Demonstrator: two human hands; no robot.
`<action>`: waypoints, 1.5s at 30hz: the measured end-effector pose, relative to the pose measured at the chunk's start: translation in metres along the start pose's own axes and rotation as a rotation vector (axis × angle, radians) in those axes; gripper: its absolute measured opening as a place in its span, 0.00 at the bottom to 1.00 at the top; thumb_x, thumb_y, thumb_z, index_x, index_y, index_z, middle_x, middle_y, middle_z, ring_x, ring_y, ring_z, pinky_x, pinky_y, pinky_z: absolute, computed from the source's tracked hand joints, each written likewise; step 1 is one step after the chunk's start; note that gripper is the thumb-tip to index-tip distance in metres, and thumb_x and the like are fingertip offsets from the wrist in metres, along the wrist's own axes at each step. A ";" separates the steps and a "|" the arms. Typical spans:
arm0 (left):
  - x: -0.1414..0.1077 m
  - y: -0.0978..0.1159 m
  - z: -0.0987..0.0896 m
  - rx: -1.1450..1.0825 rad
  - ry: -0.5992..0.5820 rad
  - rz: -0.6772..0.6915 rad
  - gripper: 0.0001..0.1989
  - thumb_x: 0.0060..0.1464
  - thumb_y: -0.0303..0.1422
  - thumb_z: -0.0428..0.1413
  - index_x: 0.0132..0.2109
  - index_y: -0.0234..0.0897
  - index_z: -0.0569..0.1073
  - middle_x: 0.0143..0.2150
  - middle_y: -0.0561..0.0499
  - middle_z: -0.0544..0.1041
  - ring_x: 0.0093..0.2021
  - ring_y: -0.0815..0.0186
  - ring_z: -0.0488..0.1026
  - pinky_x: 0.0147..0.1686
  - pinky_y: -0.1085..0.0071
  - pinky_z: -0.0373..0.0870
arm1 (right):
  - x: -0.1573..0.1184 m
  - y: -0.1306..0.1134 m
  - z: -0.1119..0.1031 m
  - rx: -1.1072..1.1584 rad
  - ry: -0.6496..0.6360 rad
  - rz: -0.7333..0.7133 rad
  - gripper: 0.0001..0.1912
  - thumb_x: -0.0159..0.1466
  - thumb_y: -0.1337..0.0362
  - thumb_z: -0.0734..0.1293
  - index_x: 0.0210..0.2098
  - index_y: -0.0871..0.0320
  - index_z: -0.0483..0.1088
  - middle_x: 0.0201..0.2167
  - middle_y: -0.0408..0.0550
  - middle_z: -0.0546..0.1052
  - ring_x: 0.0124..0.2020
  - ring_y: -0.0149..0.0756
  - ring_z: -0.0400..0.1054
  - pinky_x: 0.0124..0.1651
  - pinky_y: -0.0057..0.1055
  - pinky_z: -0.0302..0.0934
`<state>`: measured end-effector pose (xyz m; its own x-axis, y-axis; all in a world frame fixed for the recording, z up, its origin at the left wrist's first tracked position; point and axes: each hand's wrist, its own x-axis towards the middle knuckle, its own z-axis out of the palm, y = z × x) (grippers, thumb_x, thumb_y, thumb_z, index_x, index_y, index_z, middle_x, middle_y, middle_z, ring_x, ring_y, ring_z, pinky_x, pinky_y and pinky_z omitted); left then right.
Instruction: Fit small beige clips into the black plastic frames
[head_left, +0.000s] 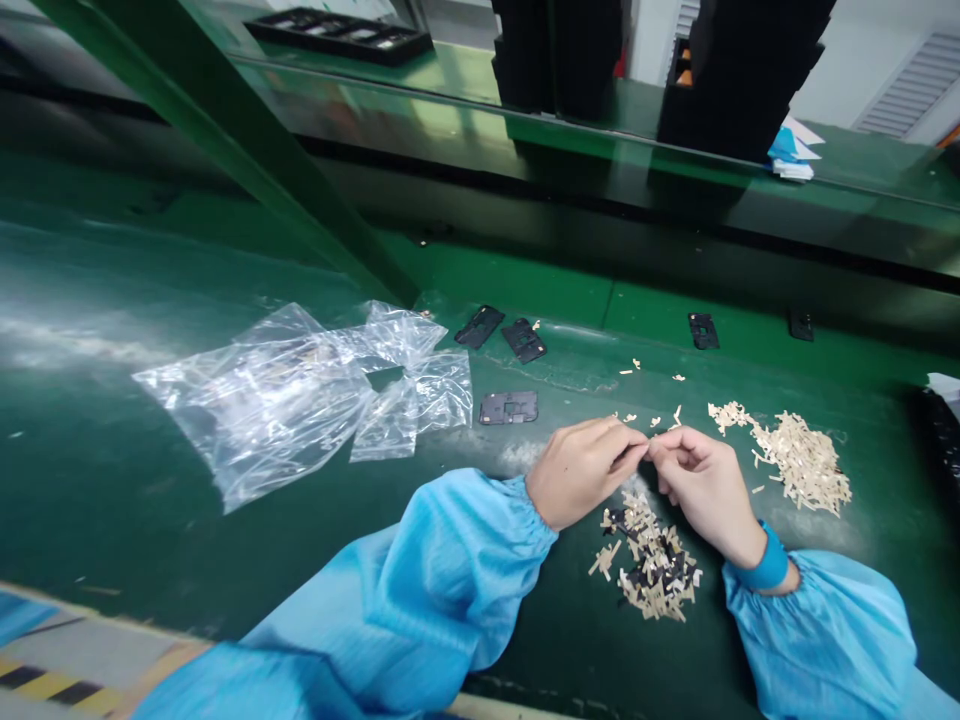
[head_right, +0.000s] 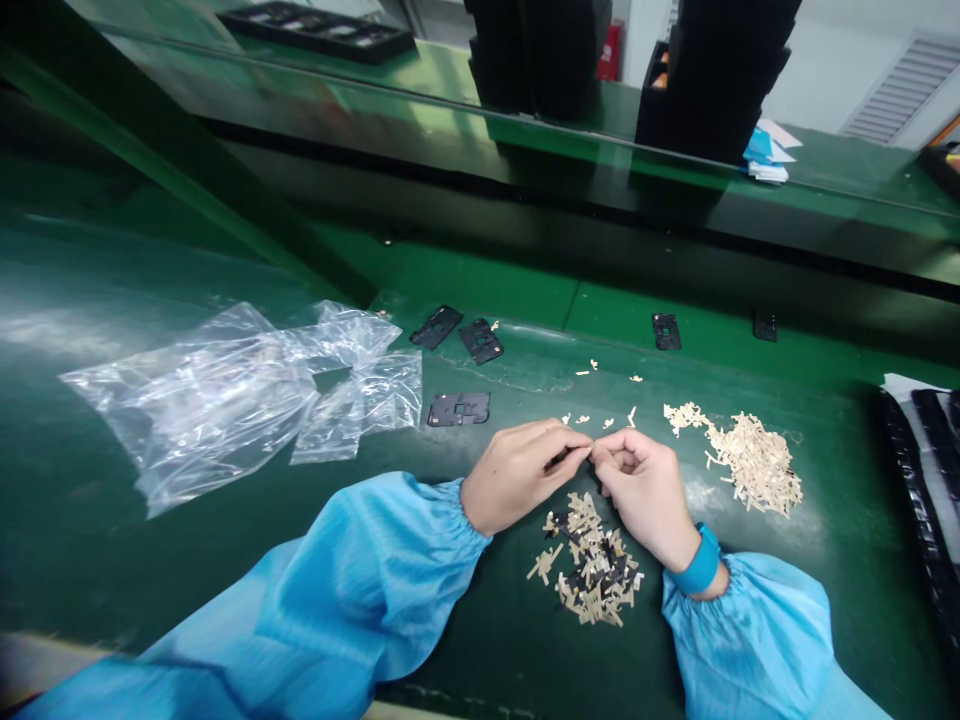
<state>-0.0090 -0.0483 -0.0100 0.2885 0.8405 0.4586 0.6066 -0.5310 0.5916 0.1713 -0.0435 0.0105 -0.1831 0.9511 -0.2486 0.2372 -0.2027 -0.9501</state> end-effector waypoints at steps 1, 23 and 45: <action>-0.001 -0.001 0.001 0.042 0.001 0.034 0.08 0.66 0.29 0.53 0.40 0.38 0.76 0.34 0.51 0.80 0.34 0.68 0.78 0.37 0.73 0.71 | -0.001 0.001 0.001 -0.010 0.006 -0.008 0.17 0.60 0.50 0.71 0.30 0.59 0.73 0.15 0.38 0.68 0.15 0.26 0.56 0.19 0.24 0.52; 0.006 -0.009 -0.009 0.103 -0.111 -0.178 0.09 0.65 0.28 0.51 0.40 0.37 0.76 0.39 0.47 0.79 0.42 0.61 0.76 0.42 0.68 0.71 | -0.001 0.003 0.001 -0.007 0.037 -0.047 0.11 0.59 0.56 0.70 0.30 0.58 0.71 0.14 0.37 0.65 0.16 0.27 0.56 0.20 0.24 0.48; 0.016 0.007 -0.015 -0.427 -0.258 -0.502 0.03 0.56 0.31 0.57 0.35 0.38 0.76 0.30 0.55 0.79 0.29 0.70 0.74 0.31 0.75 0.69 | -0.003 0.011 0.003 -0.261 0.068 -0.207 0.08 0.63 0.61 0.66 0.29 0.57 0.72 0.23 0.42 0.71 0.21 0.30 0.60 0.25 0.28 0.55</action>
<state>-0.0112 -0.0401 0.0114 0.2487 0.9654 -0.0780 0.3842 -0.0244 0.9229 0.1718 -0.0494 0.0001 -0.1911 0.9810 -0.0344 0.4394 0.0541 -0.8967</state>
